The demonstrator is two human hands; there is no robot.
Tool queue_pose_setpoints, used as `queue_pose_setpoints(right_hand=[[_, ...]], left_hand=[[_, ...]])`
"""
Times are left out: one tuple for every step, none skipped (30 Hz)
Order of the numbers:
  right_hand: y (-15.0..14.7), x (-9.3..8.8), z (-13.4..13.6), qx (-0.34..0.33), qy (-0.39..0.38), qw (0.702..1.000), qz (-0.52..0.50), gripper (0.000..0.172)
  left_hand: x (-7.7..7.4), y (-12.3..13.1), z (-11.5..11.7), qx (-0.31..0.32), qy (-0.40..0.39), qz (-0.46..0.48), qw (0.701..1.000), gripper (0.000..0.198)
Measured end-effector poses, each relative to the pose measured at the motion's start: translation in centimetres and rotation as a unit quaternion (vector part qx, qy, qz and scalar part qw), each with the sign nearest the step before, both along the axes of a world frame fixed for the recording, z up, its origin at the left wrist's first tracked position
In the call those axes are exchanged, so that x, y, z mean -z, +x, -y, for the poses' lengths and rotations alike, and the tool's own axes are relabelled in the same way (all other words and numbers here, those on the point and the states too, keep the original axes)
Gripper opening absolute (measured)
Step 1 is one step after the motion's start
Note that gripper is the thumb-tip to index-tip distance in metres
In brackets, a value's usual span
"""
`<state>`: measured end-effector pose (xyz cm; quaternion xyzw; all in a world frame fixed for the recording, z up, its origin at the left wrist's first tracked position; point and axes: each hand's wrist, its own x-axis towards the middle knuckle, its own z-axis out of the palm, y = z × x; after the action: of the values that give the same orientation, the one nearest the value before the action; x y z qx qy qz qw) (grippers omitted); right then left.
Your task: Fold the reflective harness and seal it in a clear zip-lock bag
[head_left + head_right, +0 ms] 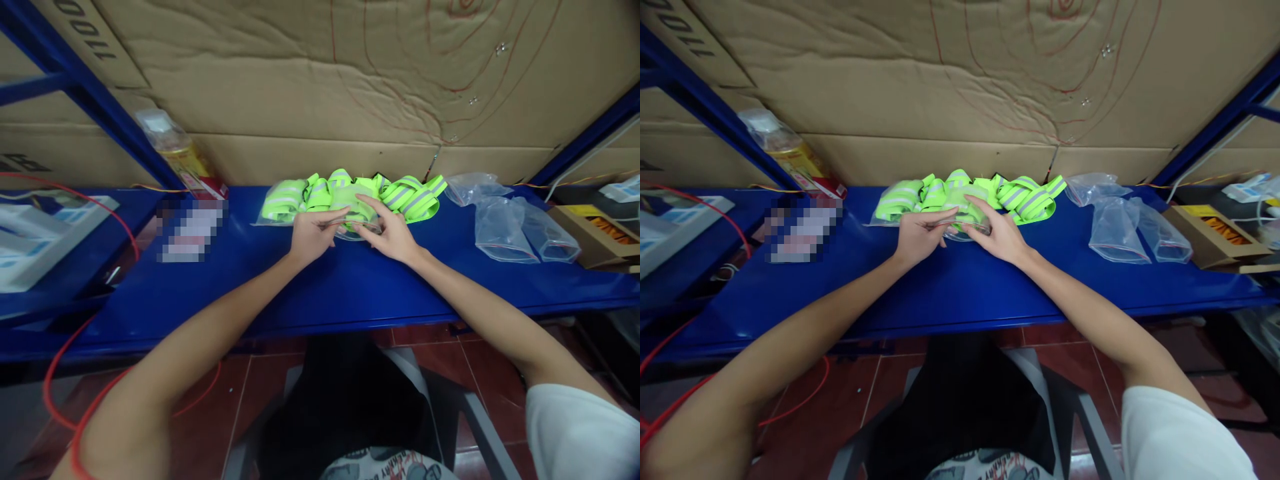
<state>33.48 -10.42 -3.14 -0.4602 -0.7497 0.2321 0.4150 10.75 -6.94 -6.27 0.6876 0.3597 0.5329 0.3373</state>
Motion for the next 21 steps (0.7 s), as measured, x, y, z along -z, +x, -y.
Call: queue_pose_setpoints(right_hand=[[0.0,-0.3,0.2,-0.005,0.014,1.000,0.021,0.071],[0.2,-0.6,0.4,-0.014,0.023,0.999,0.040,0.073],[0.3,-0.8,0.4,-0.024,0.030,0.997,0.061,0.077],[0.5,-1.0,0.4,-0.032,0.033,0.996,0.082,0.083],[0.8,-1.1,0.2,-0.036,0.034,0.994,0.099,0.088],[1.1,-1.2,0.0,-0.036,0.034,0.993,0.107,0.089],[1.4,-1.3,-0.2,-0.033,0.033,0.993,0.105,0.085],[1.6,-1.3,-0.4,-0.027,0.032,0.995,0.094,0.076],[1.9,-1.3,-0.7,-0.023,0.032,0.996,0.079,0.066],[2.1,-1.2,-0.9,-0.021,0.034,0.997,0.066,0.057],[2.3,-1.1,-1.1,-0.021,0.038,0.997,0.057,0.052],[2.4,-1.1,-1.2,-0.022,0.043,0.997,0.055,0.049],[2.5,-1.0,-1.3,-0.021,0.048,0.997,0.057,0.049],[2.5,-0.9,-1.4,-0.018,0.054,0.997,0.056,0.048],[2.5,-0.9,-1.4,-0.011,0.062,0.997,0.048,0.047],[2.5,-0.9,-1.3,-0.003,0.070,0.997,0.034,0.047],[2.4,-1.0,-1.1,0.007,0.079,0.997,0.012,0.045],[2.2,-1.1,-0.9,0.020,0.088,0.996,-0.018,0.044],[2.0,-1.3,-0.6,0.037,0.096,0.993,-0.053,0.044],[1.8,-1.6,-0.2,0.056,0.099,0.990,-0.089,0.047],[1.6,-1.8,0.2,0.077,0.096,0.985,-0.124,0.051]], left_hand=[[0.0,-0.1,-0.1,-0.003,-0.004,0.003,1.000,0.033],[0.1,-0.1,-0.2,-0.005,-0.003,0.005,1.000,0.033],[0.1,-0.2,-0.3,-0.005,0.000,0.005,1.000,0.033],[0.0,-0.2,-0.3,-0.004,0.003,0.006,1.000,0.033],[-0.1,-0.2,-0.4,-0.002,0.008,0.005,1.000,0.033],[-0.2,-0.2,-0.3,0.001,0.014,-0.002,1.000,0.033],[-0.4,-0.3,-0.2,0.001,0.024,-0.018,1.000,0.034],[-0.6,-0.3,0.0,-0.004,0.038,-0.041,0.998,0.036],[-0.8,-0.3,0.1,-0.012,0.054,-0.068,0.996,0.039],[-1.1,-0.3,0.4,-0.019,0.068,-0.095,0.993,0.044],[-1.3,-0.3,0.5,-0.021,0.079,-0.119,0.990,0.051],[-1.5,-0.3,0.7,-0.017,0.086,-0.138,0.987,0.059],[-1.6,-0.3,0.8,-0.011,0.091,-0.150,0.984,0.067],[-1.6,-0.3,0.8,-0.006,0.095,-0.156,0.983,0.071],[-1.6,-0.3,0.8,-0.005,0.102,-0.159,0.982,0.071],[-1.6,-0.3,0.7,-0.013,0.112,-0.157,0.981,0.067],[-1.7,-0.3,0.6,-0.027,0.123,-0.148,0.981,0.065],[-1.8,-0.3,0.5,-0.044,0.131,-0.132,0.981,0.066],[-2.0,-0.3,0.5,-0.061,0.139,-0.114,0.982,0.072],[-2.3,-0.3,0.6,-0.075,0.145,-0.095,0.982,0.082],[-2.6,-0.4,0.7,-0.086,0.151,-0.079,0.982,0.093]])
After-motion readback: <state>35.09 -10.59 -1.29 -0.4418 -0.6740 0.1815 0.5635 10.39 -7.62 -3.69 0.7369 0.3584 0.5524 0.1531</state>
